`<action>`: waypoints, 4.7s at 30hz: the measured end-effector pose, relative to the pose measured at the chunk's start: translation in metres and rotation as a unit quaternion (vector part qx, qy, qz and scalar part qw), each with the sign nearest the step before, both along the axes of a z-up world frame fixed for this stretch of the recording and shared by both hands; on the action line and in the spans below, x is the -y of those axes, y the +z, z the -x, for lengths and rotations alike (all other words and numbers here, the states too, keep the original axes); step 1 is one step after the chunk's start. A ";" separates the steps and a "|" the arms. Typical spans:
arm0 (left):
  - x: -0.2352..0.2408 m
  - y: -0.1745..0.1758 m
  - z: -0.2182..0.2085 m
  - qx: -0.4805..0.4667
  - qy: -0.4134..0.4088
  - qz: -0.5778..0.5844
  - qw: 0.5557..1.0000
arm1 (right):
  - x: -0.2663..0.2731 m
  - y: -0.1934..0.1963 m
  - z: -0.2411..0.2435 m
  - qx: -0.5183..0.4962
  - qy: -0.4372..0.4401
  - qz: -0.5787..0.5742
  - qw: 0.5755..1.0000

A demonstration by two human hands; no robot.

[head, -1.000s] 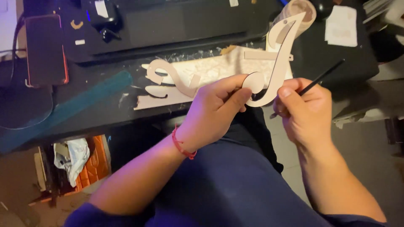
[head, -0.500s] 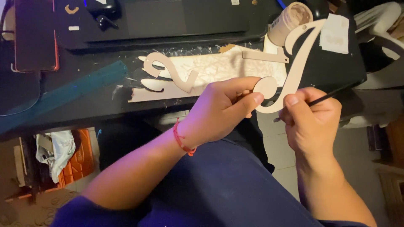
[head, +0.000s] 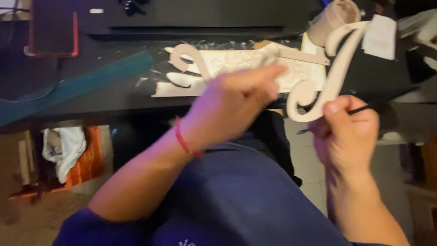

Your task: Applying a white substance, likely paint or glue, to decorative wooden cutouts using a paintbrush at a design station.

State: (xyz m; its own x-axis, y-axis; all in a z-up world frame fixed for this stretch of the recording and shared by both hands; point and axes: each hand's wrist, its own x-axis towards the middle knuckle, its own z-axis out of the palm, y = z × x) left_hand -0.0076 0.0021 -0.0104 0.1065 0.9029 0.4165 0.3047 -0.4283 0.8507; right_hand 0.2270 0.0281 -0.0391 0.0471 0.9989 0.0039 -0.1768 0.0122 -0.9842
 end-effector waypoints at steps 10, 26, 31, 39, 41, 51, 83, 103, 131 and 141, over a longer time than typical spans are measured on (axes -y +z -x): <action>0.013 0.002 0.128 -0.325 0.150 -0.067 0.931 | -0.018 -0.038 -0.056 0.089 0.037 0.043 0.994; -0.050 -0.046 0.106 -0.467 -0.011 -0.043 0.883 | -0.029 -0.033 0.010 0.174 0.131 0.110 0.970; -0.056 -0.047 0.109 -0.503 0.006 -0.099 0.859 | -0.031 -0.041 0.008 0.160 0.115 0.132 0.971; -0.055 -0.037 0.117 -0.493 0.020 -0.009 0.870 | -0.036 -0.038 0.022 0.122 0.147 0.146 0.971; -0.054 -0.030 0.116 -0.490 0.019 0.011 0.871 | -0.035 -0.036 0.028 0.118 0.152 0.157 0.969; -0.025 -0.035 0.077 -0.395 0.122 -0.195 0.890 | -0.037 -0.008 0.052 0.219 0.129 0.218 0.942; -0.046 -0.058 -0.022 -0.495 0.236 -0.155 0.822 | -0.224 0.043 -0.078 0.460 0.061 -0.205 0.862; -0.055 -0.063 -0.022 -0.501 0.229 -0.117 0.826 | -0.244 0.022 -0.075 0.515 0.088 -0.305 0.796; -0.025 -0.094 0.008 -0.421 0.242 -0.193 0.853 | -0.076 -0.031 0.001 0.218 0.106 -0.329 0.913; -0.022 -0.101 0.012 -0.408 0.223 -0.184 0.866 | -0.068 -0.042 0.011 0.284 0.160 -0.351 0.878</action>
